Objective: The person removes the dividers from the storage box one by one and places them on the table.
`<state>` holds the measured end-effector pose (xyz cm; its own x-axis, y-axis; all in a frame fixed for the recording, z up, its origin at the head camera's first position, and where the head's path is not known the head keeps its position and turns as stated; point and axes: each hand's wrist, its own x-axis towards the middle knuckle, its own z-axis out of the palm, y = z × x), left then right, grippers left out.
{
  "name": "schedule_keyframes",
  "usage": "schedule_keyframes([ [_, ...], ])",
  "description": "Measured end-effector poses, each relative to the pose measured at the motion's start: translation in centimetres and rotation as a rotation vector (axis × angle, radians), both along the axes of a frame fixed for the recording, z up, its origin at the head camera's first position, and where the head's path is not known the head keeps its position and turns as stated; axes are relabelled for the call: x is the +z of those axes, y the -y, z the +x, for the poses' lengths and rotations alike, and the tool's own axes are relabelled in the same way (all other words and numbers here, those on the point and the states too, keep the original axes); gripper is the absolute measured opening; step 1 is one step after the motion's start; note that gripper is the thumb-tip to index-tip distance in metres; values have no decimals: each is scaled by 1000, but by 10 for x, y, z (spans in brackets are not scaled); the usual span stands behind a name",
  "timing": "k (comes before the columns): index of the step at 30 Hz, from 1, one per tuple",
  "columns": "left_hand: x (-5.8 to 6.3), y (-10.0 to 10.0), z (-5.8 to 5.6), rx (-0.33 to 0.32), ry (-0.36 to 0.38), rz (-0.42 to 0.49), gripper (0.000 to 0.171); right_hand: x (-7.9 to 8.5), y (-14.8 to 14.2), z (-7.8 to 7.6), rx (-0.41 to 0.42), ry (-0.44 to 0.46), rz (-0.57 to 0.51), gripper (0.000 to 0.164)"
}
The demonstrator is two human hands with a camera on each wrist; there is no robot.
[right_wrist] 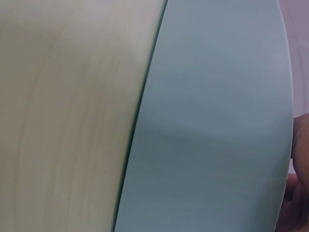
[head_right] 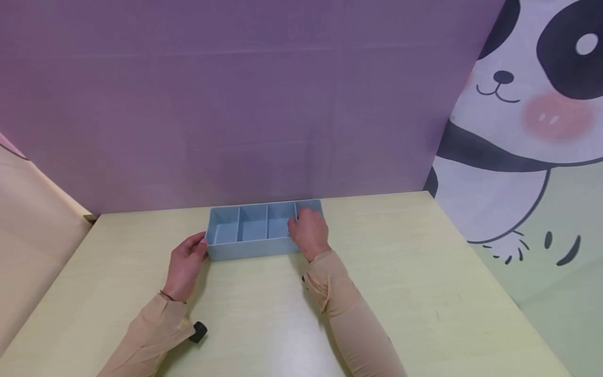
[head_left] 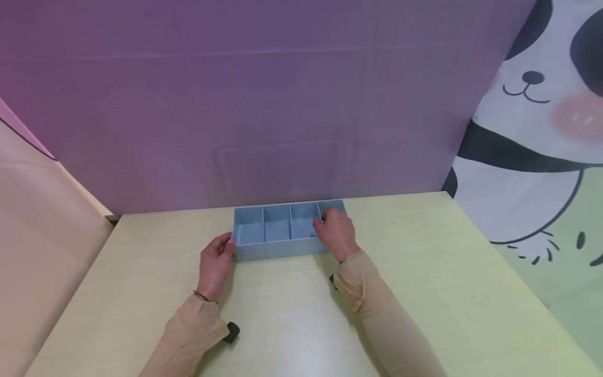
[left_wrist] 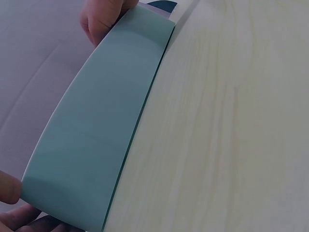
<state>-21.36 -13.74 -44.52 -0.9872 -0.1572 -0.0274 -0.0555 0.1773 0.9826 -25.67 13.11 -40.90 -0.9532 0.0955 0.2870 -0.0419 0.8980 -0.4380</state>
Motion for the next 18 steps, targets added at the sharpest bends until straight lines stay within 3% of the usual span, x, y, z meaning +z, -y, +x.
schedule_keyframes([
  [18,0,0,0,15,7,-8,34,-5,0,-2,6,5,15,34],
])
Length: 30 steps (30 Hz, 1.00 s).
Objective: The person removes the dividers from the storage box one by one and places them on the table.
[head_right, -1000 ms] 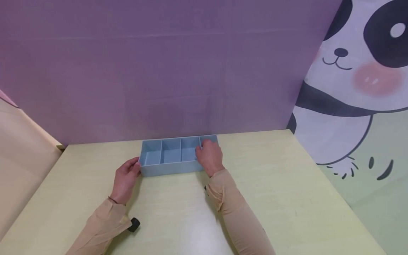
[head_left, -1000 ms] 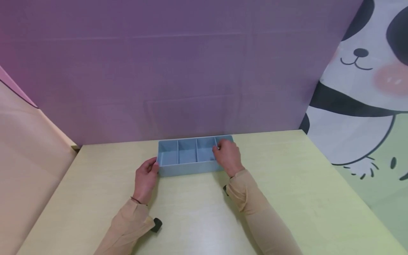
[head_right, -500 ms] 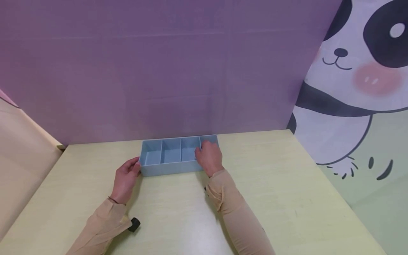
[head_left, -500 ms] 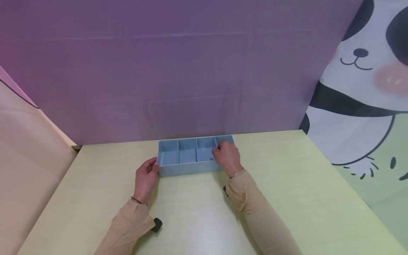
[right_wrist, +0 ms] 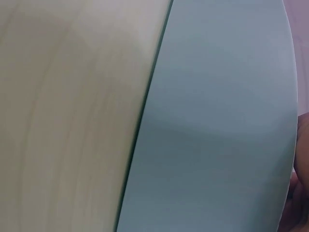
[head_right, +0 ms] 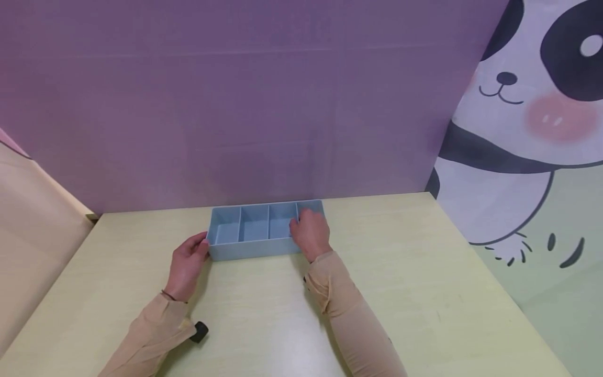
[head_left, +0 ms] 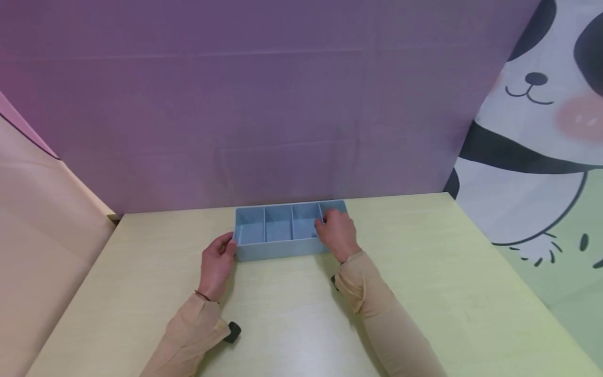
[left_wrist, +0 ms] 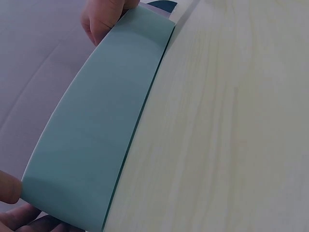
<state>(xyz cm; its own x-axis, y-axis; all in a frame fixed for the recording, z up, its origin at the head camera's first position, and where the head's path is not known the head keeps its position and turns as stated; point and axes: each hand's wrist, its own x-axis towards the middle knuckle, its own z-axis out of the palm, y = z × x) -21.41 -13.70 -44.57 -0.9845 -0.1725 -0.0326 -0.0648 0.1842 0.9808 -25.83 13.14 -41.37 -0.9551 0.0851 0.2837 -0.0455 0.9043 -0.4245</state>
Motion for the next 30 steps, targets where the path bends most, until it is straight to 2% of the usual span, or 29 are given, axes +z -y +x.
schedule_keyframes([
  [7,-2,0,0,14,-5,11,34,1,1,0,-4,9,-9,34],
  [11,-3,1,-1,-1,-13,18,34,1,1,1,1,6,-9,31],
  [30,-4,1,-3,1,-12,13,33,-2,1,0,25,-13,-21,36],
])
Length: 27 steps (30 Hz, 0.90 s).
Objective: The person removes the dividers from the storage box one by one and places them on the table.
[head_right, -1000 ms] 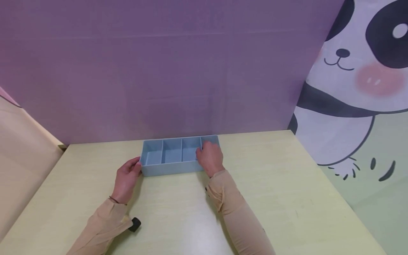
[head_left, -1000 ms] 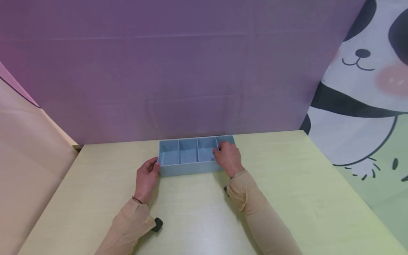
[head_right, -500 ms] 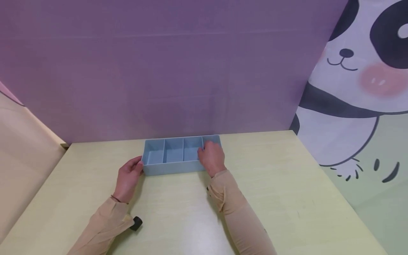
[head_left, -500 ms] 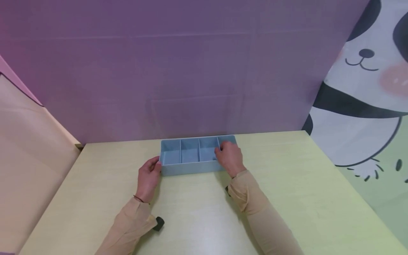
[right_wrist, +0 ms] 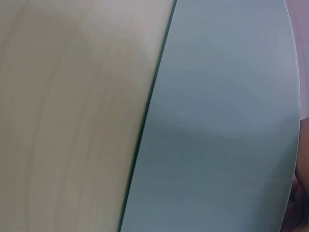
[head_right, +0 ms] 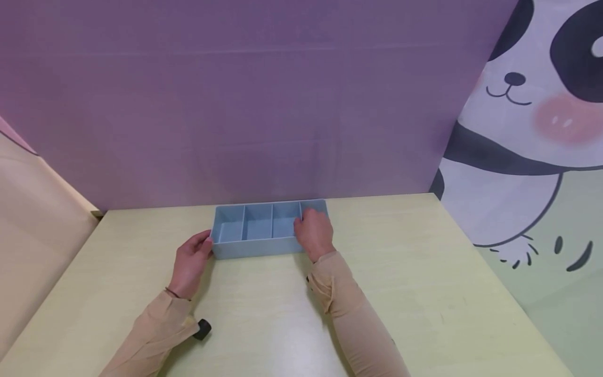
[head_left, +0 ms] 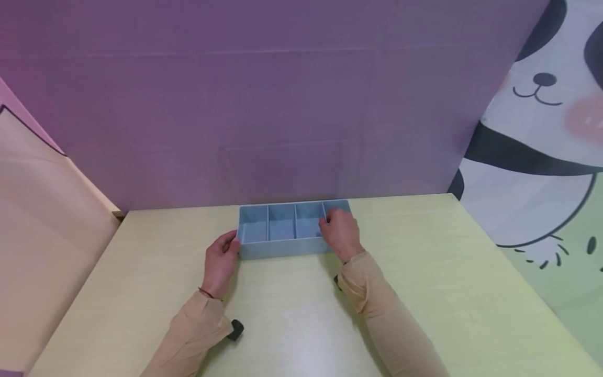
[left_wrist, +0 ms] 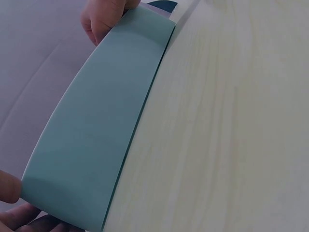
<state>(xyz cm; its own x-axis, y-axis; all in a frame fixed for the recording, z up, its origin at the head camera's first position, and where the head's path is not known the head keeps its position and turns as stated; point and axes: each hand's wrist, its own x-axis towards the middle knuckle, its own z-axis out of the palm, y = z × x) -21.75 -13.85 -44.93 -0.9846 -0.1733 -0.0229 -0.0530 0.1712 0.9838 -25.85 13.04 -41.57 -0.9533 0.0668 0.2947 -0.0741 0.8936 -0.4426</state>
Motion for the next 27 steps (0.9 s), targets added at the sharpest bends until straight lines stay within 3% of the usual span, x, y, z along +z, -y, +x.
schedule_keyframes([
  [18,0,-2,1,19,14,-2,33,1,1,1,-13,-16,43,32],
  [27,4,-1,1,-1,16,-5,34,2,2,1,-24,-24,46,34],
])
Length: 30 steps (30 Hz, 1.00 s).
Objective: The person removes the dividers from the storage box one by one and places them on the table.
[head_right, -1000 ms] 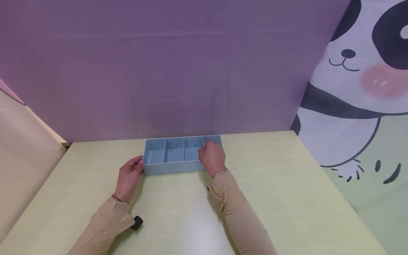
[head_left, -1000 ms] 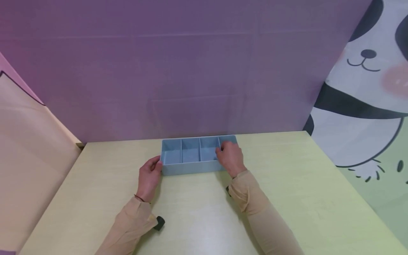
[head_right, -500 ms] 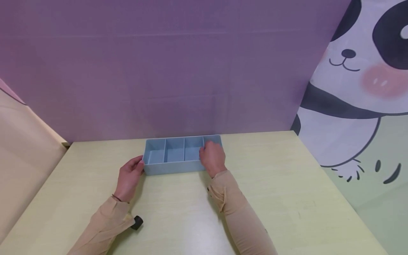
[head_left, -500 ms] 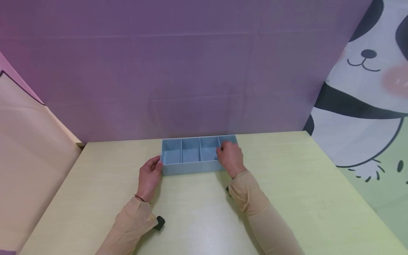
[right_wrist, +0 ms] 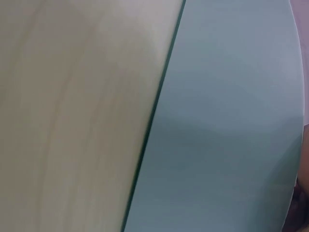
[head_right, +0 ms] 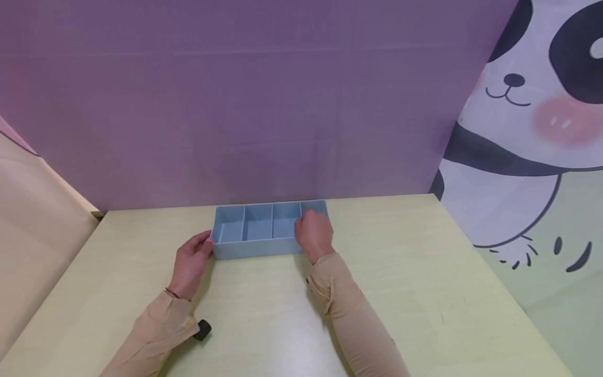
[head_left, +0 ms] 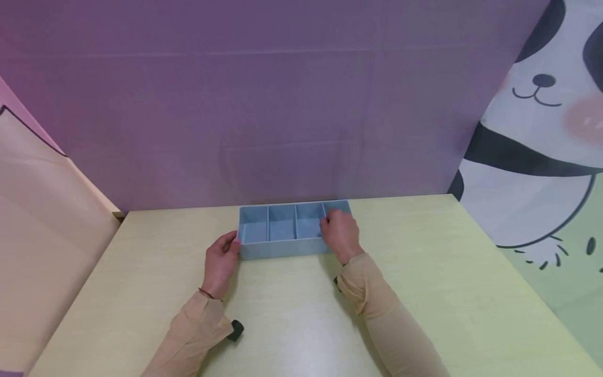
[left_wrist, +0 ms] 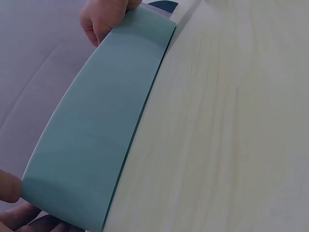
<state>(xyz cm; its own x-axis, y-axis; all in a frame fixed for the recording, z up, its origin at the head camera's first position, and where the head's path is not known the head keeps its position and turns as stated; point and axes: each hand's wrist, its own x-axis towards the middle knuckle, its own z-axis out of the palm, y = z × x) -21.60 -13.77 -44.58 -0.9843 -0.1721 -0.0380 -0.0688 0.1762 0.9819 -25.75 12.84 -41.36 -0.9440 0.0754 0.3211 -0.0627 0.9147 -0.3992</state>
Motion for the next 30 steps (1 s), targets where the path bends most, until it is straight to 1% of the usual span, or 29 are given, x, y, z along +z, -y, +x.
schedule_keyframes([
  [3,-2,0,-1,5,-19,-6,34,0,0,0,1,-11,7,35],
  [4,-6,0,-2,13,-31,-11,33,0,1,0,1,-15,10,35],
  [9,-33,5,-17,28,-82,-60,36,-1,0,0,1,-43,19,33],
  [11,-38,6,-20,28,-86,-74,38,-1,0,0,3,-55,22,32],
  [12,-37,6,-19,30,-85,-72,38,-2,0,0,4,-59,22,32],
  [17,-12,1,-5,28,-51,-20,34,-2,-1,0,10,-79,19,31],
  [19,-4,-1,-1,26,-35,-6,33,-2,-1,0,10,-88,18,31],
  [23,0,-2,1,27,-25,-4,33,-1,-1,0,5,-101,17,32],
  [25,0,-2,1,31,-19,-4,33,-1,-1,0,4,-103,15,33],
  [30,-2,0,0,21,-29,9,33,-1,-1,2,27,-115,3,37],
])
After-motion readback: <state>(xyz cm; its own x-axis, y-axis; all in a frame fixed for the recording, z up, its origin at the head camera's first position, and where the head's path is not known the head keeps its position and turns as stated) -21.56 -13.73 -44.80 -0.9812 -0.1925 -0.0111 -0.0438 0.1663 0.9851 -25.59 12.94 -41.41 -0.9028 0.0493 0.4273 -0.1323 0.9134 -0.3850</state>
